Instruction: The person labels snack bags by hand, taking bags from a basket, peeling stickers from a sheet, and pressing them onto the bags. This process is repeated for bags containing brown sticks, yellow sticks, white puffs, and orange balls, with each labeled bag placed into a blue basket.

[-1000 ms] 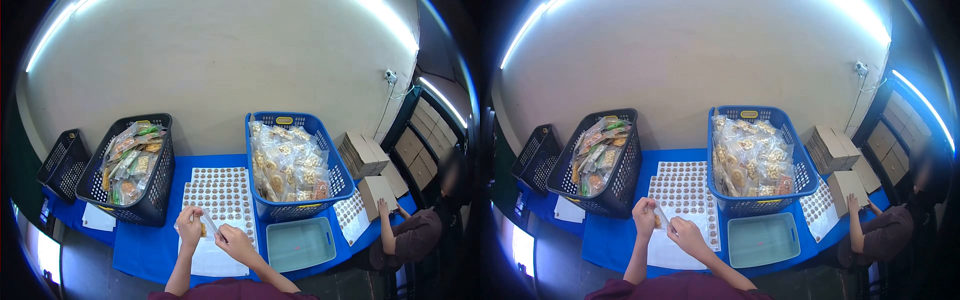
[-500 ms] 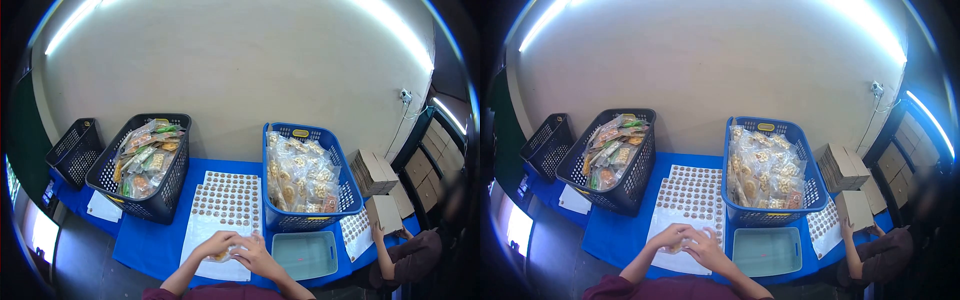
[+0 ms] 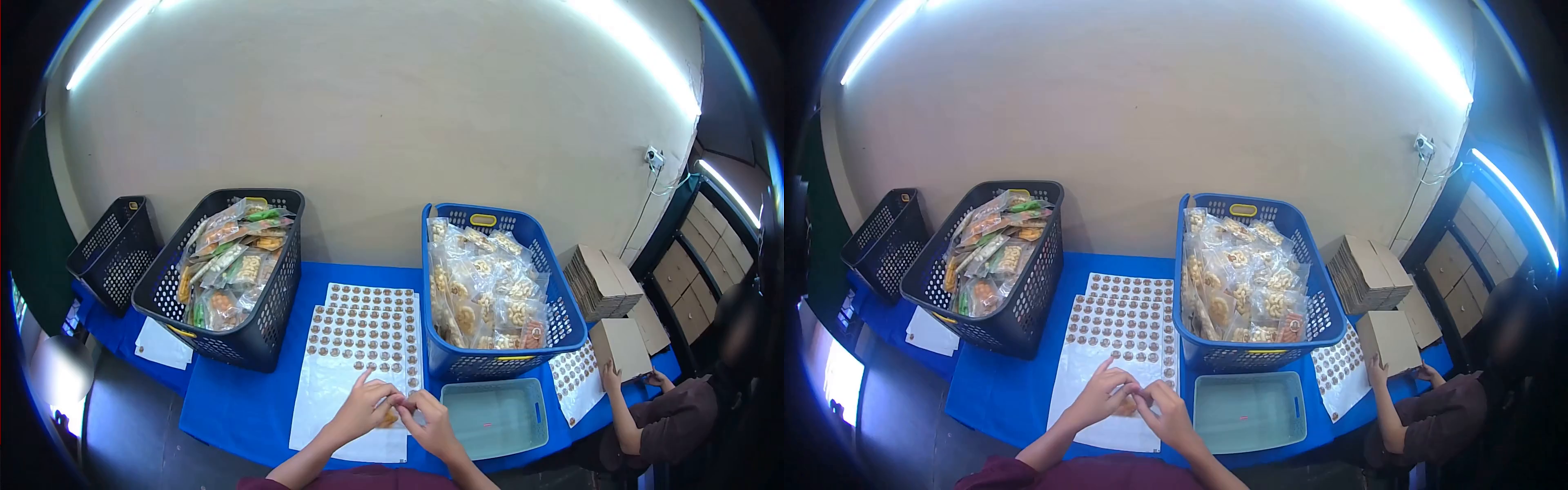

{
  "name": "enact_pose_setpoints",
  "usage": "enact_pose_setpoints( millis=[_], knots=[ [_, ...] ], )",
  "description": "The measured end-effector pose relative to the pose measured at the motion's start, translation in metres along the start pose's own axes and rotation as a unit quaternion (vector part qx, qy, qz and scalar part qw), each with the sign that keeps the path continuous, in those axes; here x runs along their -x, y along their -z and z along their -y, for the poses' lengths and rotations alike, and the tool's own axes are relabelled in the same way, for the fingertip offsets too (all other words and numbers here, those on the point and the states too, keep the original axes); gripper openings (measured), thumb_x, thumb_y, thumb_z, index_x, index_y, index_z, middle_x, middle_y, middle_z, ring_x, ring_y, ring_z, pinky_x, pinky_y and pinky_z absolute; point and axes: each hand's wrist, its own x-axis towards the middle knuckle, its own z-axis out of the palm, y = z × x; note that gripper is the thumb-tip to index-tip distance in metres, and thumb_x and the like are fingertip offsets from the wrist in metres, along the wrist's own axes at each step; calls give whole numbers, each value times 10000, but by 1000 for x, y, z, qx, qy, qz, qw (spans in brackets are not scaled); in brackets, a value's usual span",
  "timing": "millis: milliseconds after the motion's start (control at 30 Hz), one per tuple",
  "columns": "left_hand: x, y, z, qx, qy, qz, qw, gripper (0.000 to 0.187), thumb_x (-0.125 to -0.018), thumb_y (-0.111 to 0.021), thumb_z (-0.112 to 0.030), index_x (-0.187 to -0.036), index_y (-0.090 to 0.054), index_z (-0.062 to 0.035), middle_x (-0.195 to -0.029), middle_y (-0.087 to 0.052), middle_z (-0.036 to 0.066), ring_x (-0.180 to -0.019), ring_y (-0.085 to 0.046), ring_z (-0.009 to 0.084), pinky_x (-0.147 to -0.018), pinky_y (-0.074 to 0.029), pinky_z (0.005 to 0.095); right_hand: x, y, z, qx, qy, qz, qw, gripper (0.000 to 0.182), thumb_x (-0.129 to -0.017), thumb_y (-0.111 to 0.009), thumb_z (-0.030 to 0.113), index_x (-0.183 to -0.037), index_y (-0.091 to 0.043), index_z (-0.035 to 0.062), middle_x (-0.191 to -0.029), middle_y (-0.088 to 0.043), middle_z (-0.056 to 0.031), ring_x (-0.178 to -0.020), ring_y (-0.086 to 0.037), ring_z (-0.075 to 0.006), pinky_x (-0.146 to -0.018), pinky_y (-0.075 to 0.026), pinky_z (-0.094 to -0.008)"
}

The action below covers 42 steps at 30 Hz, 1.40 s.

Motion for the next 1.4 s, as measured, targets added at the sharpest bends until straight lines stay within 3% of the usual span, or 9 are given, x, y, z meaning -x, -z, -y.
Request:
enact_pose_setpoints(
  millis=[433,567,633,700,867,967,1233,1300,1400],
  knots=[
    [-10,47,-8,-110,-46,-349,930,154,-763,-556,-55,-609,-546,-54,-641,-559,36,-697,-530,172,-997,-241,435,-11,-10,25,-70,1,36,997,82,-749,-601,42,-743,-544,-16,-689,-506,-94,-629,-534,-185,-572,-416,-282],
    [-6,92,9,318,76,-472,819,270,-925,-384,-205,-698,-449,-72,-606,-404,-7,-592,-424,106,-761,-422,298,13,-5,-5,-111,-39,84,990,88,-782,-584,67,-789,-557,-16,-734,-537,-78,-679,-546,-153,-634,-433,-259],
    [-5,113,11,569,-3,-466,678,305,-936,-356,-249,-661,-381,-118,-567,-340,-25,-500,-346,75,-632,-420,272,23,-5,-20,-208,-111,109,966,101,-811,-563,86,-836,-569,-12,-792,-560,-66,-731,-550,-137,-685,-440,-250],
    [4,120,22,703,-99,-292,641,346,-939,-334,-258,-620,-354,-125,-502,-318,-31,-438,-317,68,-631,-415,277,35,-7,-28,-374,-212,148,890,124,-840,-537,101,-885,-583,-4,-870,-580,-57,-796,-550,-126,-741,-441,-245],
    [-8,68,-16,847,-28,-79,525,340,-917,-330,-258,-599,-368,-145,-458,-304,-48,-403,-280,72,-618,-368,260,49,-31,-16,-521,-230,225,791,494,-876,-496,191,-1277,-281,-1,-1088,-515,-106,-938,-538,-154,-821,-445,-288],
    [-11,33,-25,897,60,1,438,351,-910,-334,-276,-588,-351,-138,-449,-293,-41,-419,-314,84,-673,-355,281,61,-26,-11,-579,-180,200,770,394,-846,-536,140,-1174,-414,-42,-1016,-550,-107,-909,-551,-162,-804,-449,-295],
    [5,18,-6,838,95,14,537,372,-877,-343,-282,-536,-331,-133,-408,-263,-46,-389,-276,78,-615,-345,259,81,5,-7,-683,-207,185,676,564,-820,-559,292,-1222,-364,-52,-1086,-526,-116,-868,-571,-190,-739,-474,-316],
    [10,13,-12,808,115,27,577,385,-876,-341,-301,-531,-320,-132,-392,-219,-60,-362,-228,72,-590,-325,256,84,2,8,-515,-262,186,795,473,-817,-583,167,-1212,-398,-17,-1036,-542,-86,-795,-578,-136,-710,-476,-263],
    [17,-1,4,750,109,51,650,390,-881,-320,-411,-741,-478,-84,-625,-456,34,-590,-451,134,-745,-384,335,97,-18,-8,-464,-264,137,835,363,-804,-595,100,-1125,-474,-17,-946,-574,-63,-790,-569,-109,-698,-475,-238]
  ],
)
